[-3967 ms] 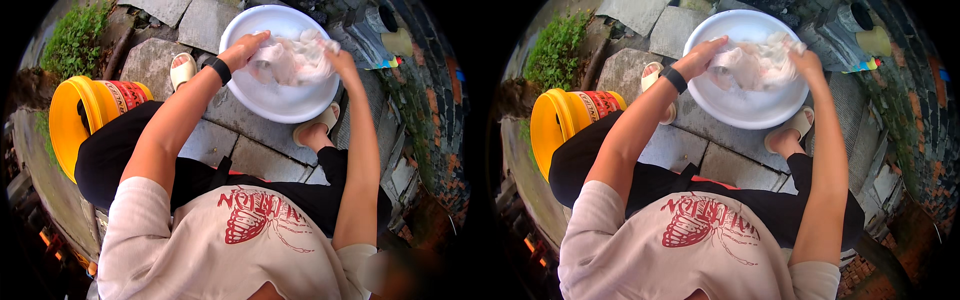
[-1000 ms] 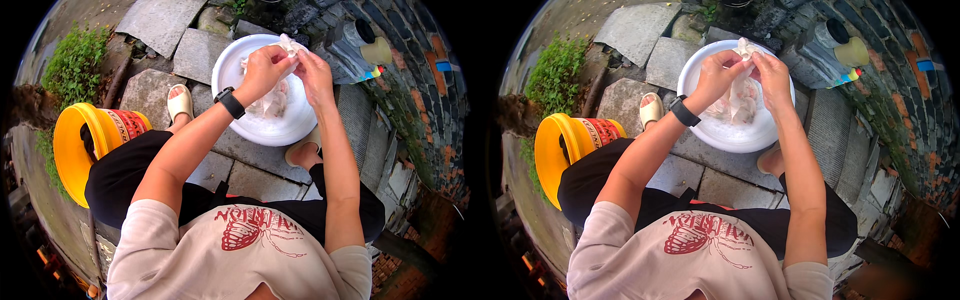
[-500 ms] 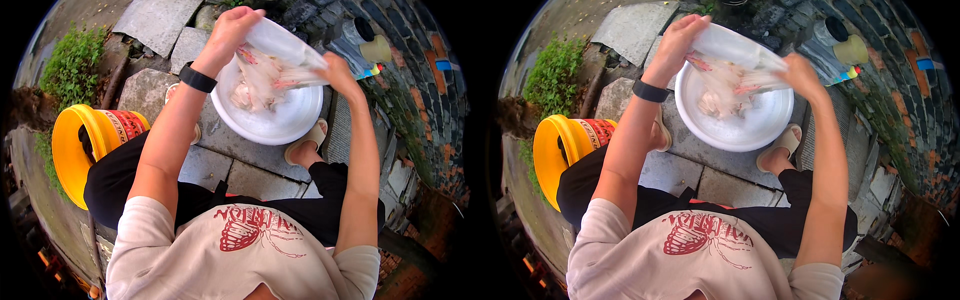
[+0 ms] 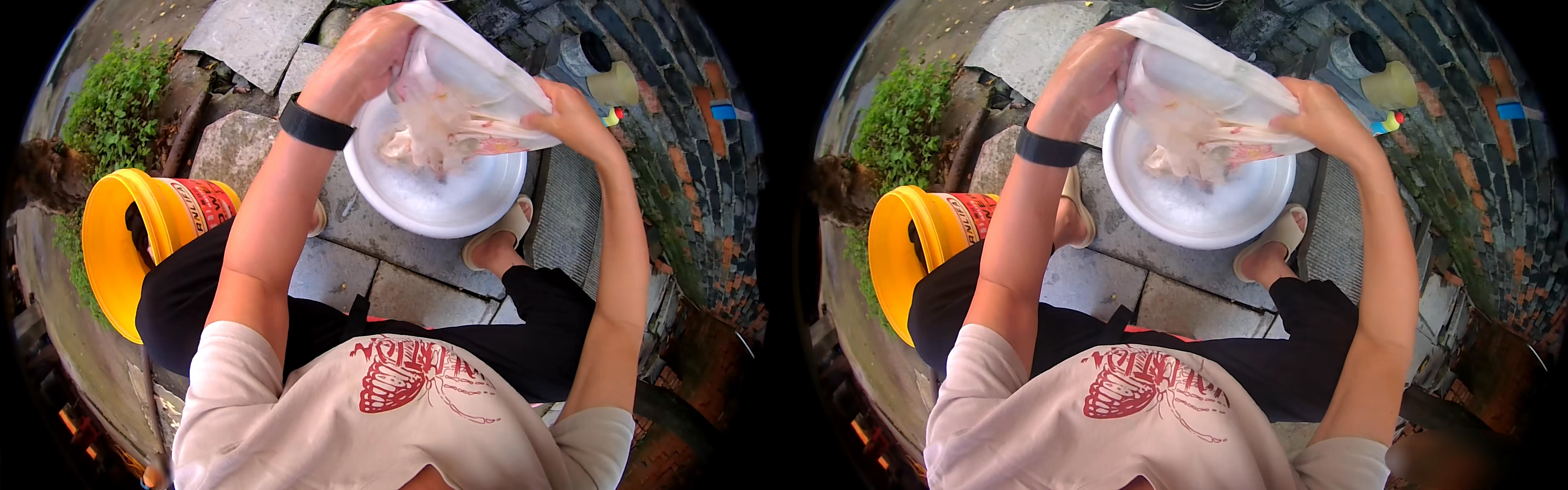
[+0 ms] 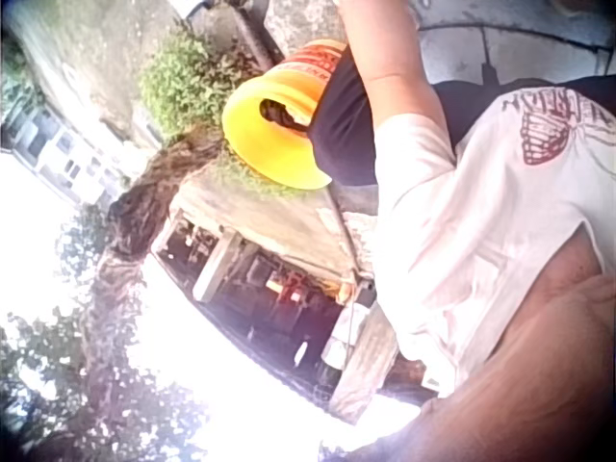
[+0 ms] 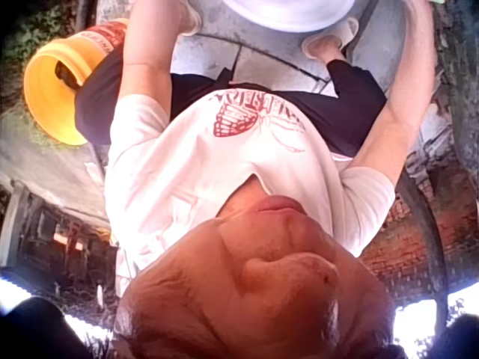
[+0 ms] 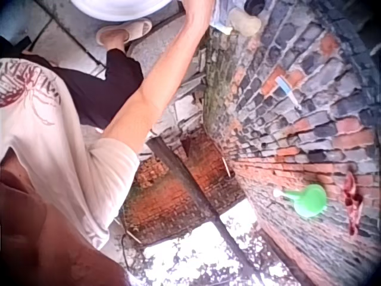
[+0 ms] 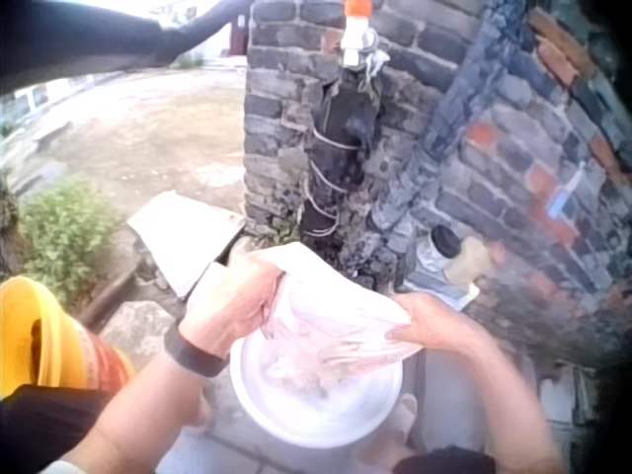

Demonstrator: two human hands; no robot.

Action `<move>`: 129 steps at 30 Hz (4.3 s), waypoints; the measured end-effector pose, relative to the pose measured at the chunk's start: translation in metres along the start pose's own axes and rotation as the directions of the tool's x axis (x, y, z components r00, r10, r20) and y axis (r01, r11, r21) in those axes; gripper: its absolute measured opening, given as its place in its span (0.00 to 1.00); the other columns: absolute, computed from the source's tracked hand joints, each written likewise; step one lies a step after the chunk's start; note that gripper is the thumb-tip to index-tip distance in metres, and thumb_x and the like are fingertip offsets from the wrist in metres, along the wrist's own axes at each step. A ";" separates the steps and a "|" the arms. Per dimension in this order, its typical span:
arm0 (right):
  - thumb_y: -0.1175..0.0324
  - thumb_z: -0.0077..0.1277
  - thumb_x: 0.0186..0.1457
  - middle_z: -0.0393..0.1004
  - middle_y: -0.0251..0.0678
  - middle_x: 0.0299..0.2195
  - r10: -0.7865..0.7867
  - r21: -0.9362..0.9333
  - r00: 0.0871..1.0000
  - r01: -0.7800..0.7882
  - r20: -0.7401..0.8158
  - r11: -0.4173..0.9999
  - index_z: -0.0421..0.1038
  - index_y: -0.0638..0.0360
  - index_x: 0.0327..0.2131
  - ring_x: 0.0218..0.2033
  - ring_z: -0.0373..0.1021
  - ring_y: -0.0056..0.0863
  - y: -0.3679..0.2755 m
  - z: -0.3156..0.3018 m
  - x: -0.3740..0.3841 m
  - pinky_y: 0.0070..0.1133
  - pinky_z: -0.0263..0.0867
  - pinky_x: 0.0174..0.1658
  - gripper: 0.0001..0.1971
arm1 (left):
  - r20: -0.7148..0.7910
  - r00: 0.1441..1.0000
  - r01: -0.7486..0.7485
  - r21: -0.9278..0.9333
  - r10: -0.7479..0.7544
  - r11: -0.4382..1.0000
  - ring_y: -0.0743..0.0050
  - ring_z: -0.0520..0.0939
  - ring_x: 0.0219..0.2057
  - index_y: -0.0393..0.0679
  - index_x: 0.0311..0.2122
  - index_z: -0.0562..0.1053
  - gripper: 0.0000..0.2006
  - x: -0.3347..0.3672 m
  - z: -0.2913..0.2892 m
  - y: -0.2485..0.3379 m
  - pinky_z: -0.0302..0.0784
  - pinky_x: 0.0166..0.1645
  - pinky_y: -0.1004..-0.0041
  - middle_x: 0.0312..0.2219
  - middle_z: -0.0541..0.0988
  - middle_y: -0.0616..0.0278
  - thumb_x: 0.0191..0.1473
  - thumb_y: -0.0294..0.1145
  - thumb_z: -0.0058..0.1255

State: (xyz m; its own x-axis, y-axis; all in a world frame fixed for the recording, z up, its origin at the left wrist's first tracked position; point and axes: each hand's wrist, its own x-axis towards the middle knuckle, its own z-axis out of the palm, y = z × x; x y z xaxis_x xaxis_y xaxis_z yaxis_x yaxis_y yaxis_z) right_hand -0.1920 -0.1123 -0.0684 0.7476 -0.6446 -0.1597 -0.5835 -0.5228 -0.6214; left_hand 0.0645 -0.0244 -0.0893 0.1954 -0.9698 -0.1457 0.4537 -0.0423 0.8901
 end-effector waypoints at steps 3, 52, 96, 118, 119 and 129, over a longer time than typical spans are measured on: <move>0.69 0.45 0.51 0.72 0.36 0.40 0.154 -0.091 0.962 -0.179 -0.227 0.980 0.66 0.64 0.45 0.41 0.69 0.29 0.046 -0.019 0.007 0.23 0.64 0.42 0.17 | 0.190 0.982 -0.042 0.279 -0.012 0.959 0.74 0.79 0.28 0.39 0.39 0.71 0.11 -0.012 0.013 0.009 0.75 0.29 0.76 0.28 0.77 0.60 0.52 0.33 0.45; 0.73 0.47 0.50 0.72 0.37 0.39 0.301 0.537 0.952 -0.278 0.046 0.797 0.66 0.67 0.43 0.37 0.70 0.21 0.035 0.022 -0.002 0.20 0.66 0.42 0.16 | 0.342 0.933 0.074 0.123 -0.112 0.990 0.71 0.77 0.34 0.32 0.43 0.67 0.23 0.008 -0.032 -0.070 0.72 0.42 0.72 0.34 0.76 0.58 0.45 0.38 0.54; 0.74 0.49 0.45 0.68 0.57 0.31 -0.032 0.314 0.927 0.160 -0.375 0.936 0.62 0.73 0.38 0.33 0.67 0.53 -0.080 0.150 -0.012 0.36 0.63 0.36 0.16 | 0.335 0.925 0.337 -0.495 -0.182 0.801 0.70 0.76 0.38 0.44 0.41 0.69 0.17 -0.001 -0.021 -0.156 0.75 0.41 0.70 0.34 0.74 0.61 0.58 0.46 0.35; 0.61 0.53 0.48 0.73 0.30 0.22 0.258 0.352 0.924 -0.150 -0.283 0.924 0.72 0.65 0.32 0.21 0.67 0.16 0.059 0.068 0.011 0.17 0.63 0.27 0.15 | 0.213 0.767 -0.437 0.864 0.605 0.251 0.50 0.78 0.27 0.35 0.35 0.71 0.21 -0.005 0.027 -0.051 0.74 0.33 0.65 0.22 0.76 0.48 0.39 0.40 0.60; 0.61 0.54 0.48 0.73 0.30 0.22 0.223 0.394 0.958 -0.138 -0.178 0.909 0.72 0.65 0.33 0.22 0.67 0.16 0.042 0.066 0.014 0.17 0.63 0.28 0.15 | 0.286 0.746 -0.506 0.830 0.602 0.233 0.54 0.79 0.27 0.36 0.36 0.71 0.21 -0.006 0.030 -0.055 0.74 0.33 0.66 0.23 0.76 0.49 0.38 0.39 0.61; 0.68 0.57 0.40 0.71 0.34 0.31 -0.155 0.100 0.952 0.187 -0.264 0.977 0.68 0.62 0.38 0.32 0.69 0.25 0.003 0.072 0.015 0.20 0.64 0.37 0.18 | 0.255 0.943 -0.327 0.837 0.215 0.440 0.51 0.78 0.25 0.36 0.29 0.73 0.12 -0.002 0.030 -0.065 0.72 0.30 0.64 0.21 0.75 0.44 0.37 0.32 0.56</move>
State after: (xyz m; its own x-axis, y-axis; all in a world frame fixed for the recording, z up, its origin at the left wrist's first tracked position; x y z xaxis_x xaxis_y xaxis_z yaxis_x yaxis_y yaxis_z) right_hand -0.1601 -0.0832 -0.1275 0.7188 -0.6796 0.1468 -0.3984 -0.5756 -0.7141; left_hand 0.0084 -0.0271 -0.1344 0.0600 -0.9846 0.1641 -0.5918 0.0972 0.8002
